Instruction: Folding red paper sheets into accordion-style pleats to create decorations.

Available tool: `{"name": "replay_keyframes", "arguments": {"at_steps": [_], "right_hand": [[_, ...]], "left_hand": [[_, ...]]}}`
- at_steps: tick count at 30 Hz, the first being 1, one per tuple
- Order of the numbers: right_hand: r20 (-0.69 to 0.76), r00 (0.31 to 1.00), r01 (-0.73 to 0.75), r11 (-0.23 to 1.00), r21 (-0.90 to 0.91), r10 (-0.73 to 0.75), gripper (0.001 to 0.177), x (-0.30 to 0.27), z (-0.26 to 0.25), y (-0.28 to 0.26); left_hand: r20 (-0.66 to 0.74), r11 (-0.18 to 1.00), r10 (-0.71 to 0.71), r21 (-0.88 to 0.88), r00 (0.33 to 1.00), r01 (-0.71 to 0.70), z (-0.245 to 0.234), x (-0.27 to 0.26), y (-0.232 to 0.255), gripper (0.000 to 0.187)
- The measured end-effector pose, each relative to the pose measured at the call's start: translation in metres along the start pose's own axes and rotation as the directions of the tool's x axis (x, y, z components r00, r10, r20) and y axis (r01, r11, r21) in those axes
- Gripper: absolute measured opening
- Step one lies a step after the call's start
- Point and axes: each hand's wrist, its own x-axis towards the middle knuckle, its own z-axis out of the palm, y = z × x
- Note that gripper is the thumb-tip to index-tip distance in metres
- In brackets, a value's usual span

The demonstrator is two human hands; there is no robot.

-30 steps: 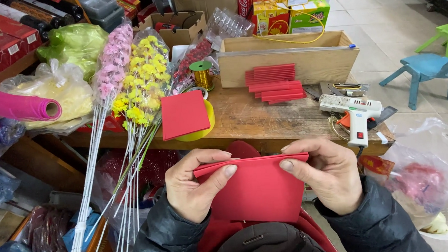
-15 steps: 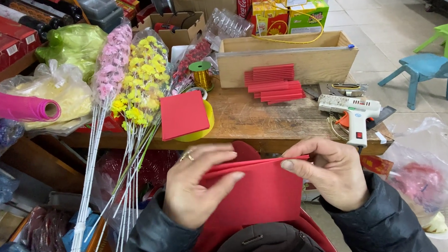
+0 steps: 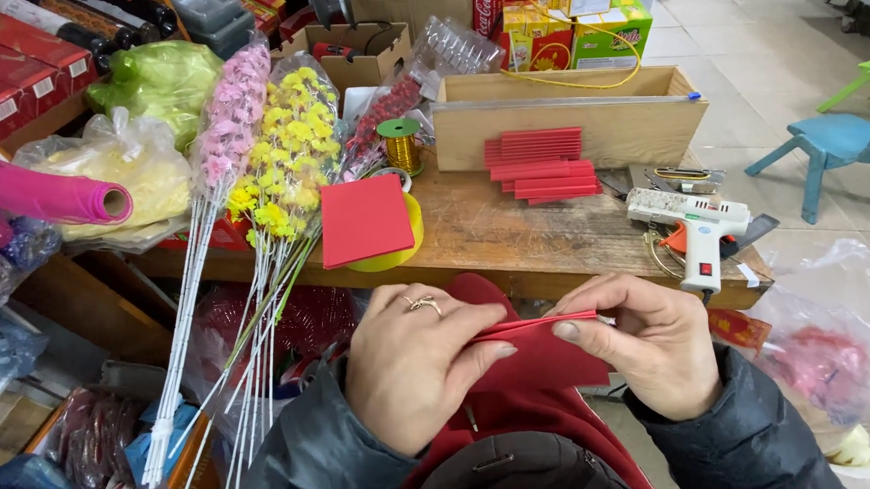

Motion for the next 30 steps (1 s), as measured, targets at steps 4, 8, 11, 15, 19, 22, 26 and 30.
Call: {"name": "replay_keyframes", "arguments": {"at_steps": [4, 8, 11, 15, 19, 22, 26, 30], "right_hand": [[0.009, 1.0, 0.019, 0.995, -0.095, -0.019, 0.012, 0.002, 0.005, -0.004], [0.036, 0.999, -0.001, 0.995, -0.1, 0.004, 0.01, 0.001, 0.003, -0.002], [0.059, 0.997, 0.046, 0.995, -0.083, -0.041, 0.013, 0.002, 0.003, -0.001], [0.049, 0.997, 0.065, 0.991, -0.115, -0.06, 0.011, 0.0, 0.002, 0.006], [0.061, 0.998, 0.025, 0.999, -0.02, -0.024, 0.005, 0.0, 0.001, 0.011], [0.054, 0.998, -0.025, 0.999, 0.039, 0.023, 0.007, 0.001, 0.001, 0.014], [0.071, 0.994, -0.072, 0.991, -0.112, 0.08, 0.006, 0.003, -0.001, 0.014], [0.112, 0.992, 0.069, 0.993, -0.098, -0.057, 0.01, 0.008, 0.016, -0.009]], "left_hand": [[-0.058, 0.975, 0.118, 0.196, 0.991, -0.105, 0.003, 0.001, 0.013, 0.027], [-0.147, 0.993, 0.111, -0.034, 0.983, -0.117, 0.012, 0.003, 0.016, 0.016], [-0.097, 0.99, 0.056, -0.126, 0.994, -0.068, 0.017, 0.002, 0.012, 0.022], [-0.071, 0.983, 0.033, -0.179, 0.997, -0.045, 0.022, 0.001, 0.006, 0.019], [-0.041, 0.972, 0.007, -0.234, 0.999, -0.017, 0.024, 0.0, 0.003, 0.018], [-0.047, 0.976, 0.023, -0.217, 0.999, -0.032, 0.026, -0.001, 0.003, 0.016], [-0.076, 0.991, 0.04, -0.123, 0.996, -0.05, 0.027, 0.003, 0.007, 0.015], [-0.102, 0.994, 0.019, -0.108, 0.995, -0.03, 0.04, 0.002, 0.002, 0.014]]}}
